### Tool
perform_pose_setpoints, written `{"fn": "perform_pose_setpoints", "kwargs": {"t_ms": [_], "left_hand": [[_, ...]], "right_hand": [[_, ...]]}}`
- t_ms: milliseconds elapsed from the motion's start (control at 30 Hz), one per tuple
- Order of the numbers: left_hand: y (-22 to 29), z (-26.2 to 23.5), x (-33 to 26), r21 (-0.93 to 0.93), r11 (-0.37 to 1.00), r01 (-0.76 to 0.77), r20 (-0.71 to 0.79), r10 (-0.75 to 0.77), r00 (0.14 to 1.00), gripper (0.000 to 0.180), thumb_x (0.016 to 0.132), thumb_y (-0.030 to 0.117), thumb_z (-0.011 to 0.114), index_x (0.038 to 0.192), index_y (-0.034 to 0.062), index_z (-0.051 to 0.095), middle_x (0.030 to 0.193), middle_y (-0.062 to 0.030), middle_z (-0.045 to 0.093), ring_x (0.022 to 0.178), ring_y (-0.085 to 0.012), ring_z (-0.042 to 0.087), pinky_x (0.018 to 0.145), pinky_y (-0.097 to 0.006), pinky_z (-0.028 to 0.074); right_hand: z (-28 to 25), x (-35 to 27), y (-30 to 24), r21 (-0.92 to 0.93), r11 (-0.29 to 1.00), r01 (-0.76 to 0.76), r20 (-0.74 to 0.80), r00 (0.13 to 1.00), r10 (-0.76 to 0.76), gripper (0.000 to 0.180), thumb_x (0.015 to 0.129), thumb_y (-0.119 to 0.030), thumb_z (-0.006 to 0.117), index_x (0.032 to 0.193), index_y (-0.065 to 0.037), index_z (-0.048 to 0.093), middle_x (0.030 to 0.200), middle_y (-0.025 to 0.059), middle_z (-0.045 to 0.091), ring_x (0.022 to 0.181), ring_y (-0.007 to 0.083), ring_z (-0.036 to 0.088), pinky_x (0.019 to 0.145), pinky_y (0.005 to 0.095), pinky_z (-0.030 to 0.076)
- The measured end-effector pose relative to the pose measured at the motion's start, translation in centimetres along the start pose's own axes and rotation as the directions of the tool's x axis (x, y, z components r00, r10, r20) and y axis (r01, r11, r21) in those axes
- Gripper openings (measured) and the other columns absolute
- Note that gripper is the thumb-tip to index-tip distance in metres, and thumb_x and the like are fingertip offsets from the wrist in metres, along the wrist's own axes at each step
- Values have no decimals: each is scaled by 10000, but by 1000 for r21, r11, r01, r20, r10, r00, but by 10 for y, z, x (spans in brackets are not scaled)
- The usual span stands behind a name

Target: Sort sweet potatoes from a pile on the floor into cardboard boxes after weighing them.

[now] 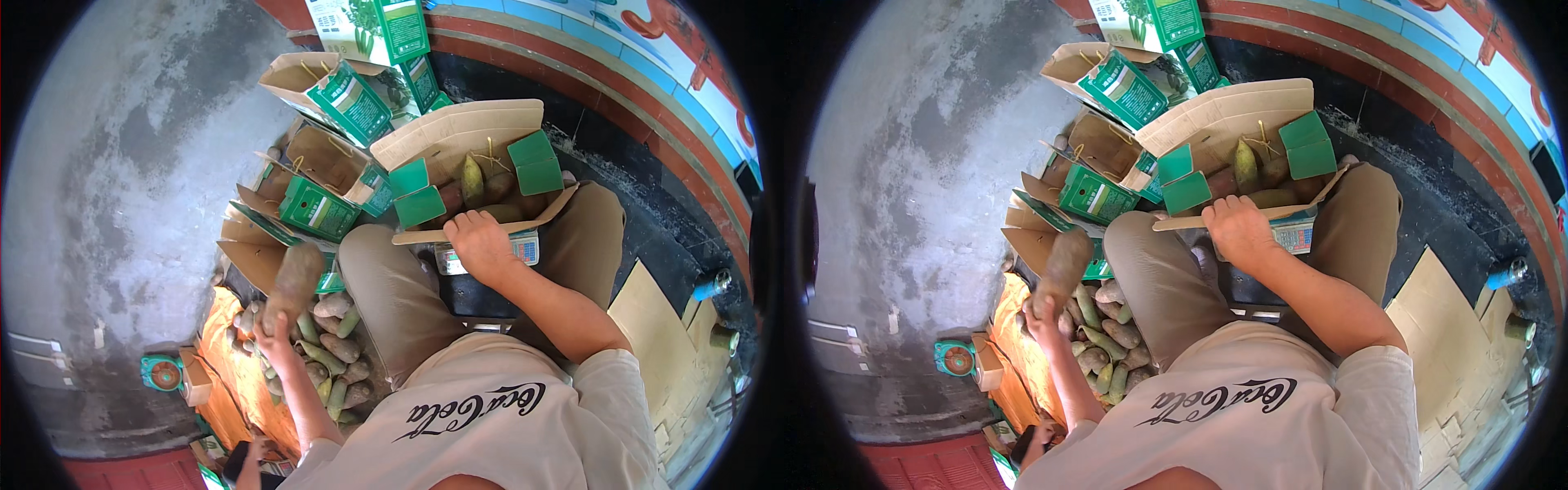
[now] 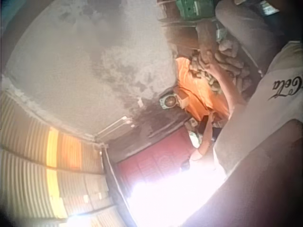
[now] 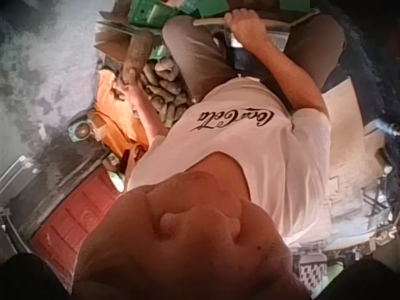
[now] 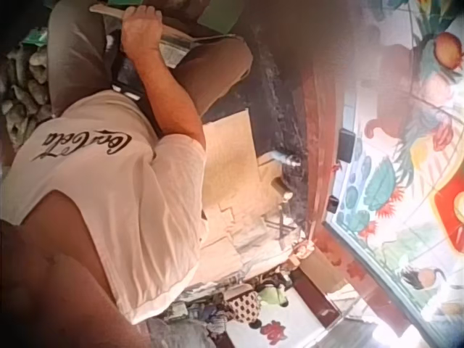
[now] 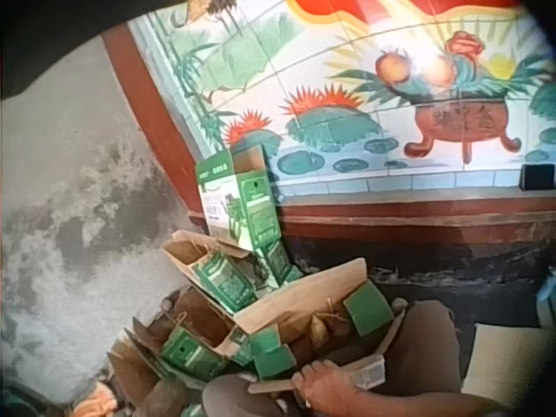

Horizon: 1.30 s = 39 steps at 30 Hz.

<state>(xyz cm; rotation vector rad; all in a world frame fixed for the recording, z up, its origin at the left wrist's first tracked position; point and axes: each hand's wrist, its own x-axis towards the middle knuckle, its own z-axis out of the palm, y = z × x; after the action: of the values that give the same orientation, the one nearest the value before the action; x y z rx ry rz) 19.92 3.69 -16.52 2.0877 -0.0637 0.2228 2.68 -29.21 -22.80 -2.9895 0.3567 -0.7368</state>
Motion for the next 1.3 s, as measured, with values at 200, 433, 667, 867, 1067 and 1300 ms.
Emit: {"fn": "perform_pose_setpoints", "kwargs": {"t_ms": [200, 433, 667, 867, 1067, 1300], "left_hand": [[90, 69, 11, -486, 873, 40, 290, 119, 950, 462, 801, 104, 658, 1207, -31, 485, 1112, -157, 563, 1002, -227, 562, 859, -317, 474], [143, 187, -7, -352, 912, -211, 620, 395, 678, 419, 753, 110, 713, 1116, -19, 547, 1006, -108, 628, 905, -159, 585, 793, -290, 479], [166, 298, -37, 84, 734, -674, 826, 327, 459, 590, 688, 316, 743, 1120, -33, 545, 940, -199, 633, 918, -285, 623, 766, -312, 493], [138, 360, -47, 107, 973, -206, 875, 6, 484, 600, 732, 265, 723, 1171, -72, 490, 1083, -221, 588, 980, -290, 604, 692, -368, 544], [122, 364, -50, 85, 989, -117, 957, -48, 285, 525, 818, 202, 641, 1263, -14, 467, 1112, -222, 583, 1028, -280, 580, 736, -357, 531], [135, 327, -36, -20, 926, -377, 988, 75, 134, 440, 877, 190, 599, 1253, -12, 490, 1194, -159, 573, 1097, -206, 540, 870, -311, 456]], "right_hand": [[0, -3, 1, 31, 999, -14, 30, 999, 13, 77, 708, -131, 563, 764, -84, 541, 731, 61, 553, 730, 214, 550, 644, 330, 420], [-3, -5, 0, 22, 1000, -23, 43, 999, 22, 97, 713, -151, 568, 785, -85, 562, 747, 68, 576, 731, 204, 560, 649, 321, 422], [-9, -7, 1, 35, 999, -24, 79, 997, 21, 113, 716, -151, 571, 800, -76, 573, 755, 71, 588, 731, 205, 563, 659, 319, 422], [-10, -10, 0, 80, 996, -32, 76, 997, 26, 122, 718, -153, 570, 804, -66, 574, 758, 75, 591, 722, 204, 560, 661, 321, 423], [-10, -8, 1, 105, 994, -33, 82, 996, 25, 129, 720, -150, 569, 816, -64, 580, 766, 73, 591, 722, 202, 561, 664, 319, 426], [-7, -5, 9, 111, 993, -35, 29, 999, 32, 126, 714, -151, 574, 809, -69, 578, 765, 72, 588, 738, 203, 560, 663, 312, 423]]}}
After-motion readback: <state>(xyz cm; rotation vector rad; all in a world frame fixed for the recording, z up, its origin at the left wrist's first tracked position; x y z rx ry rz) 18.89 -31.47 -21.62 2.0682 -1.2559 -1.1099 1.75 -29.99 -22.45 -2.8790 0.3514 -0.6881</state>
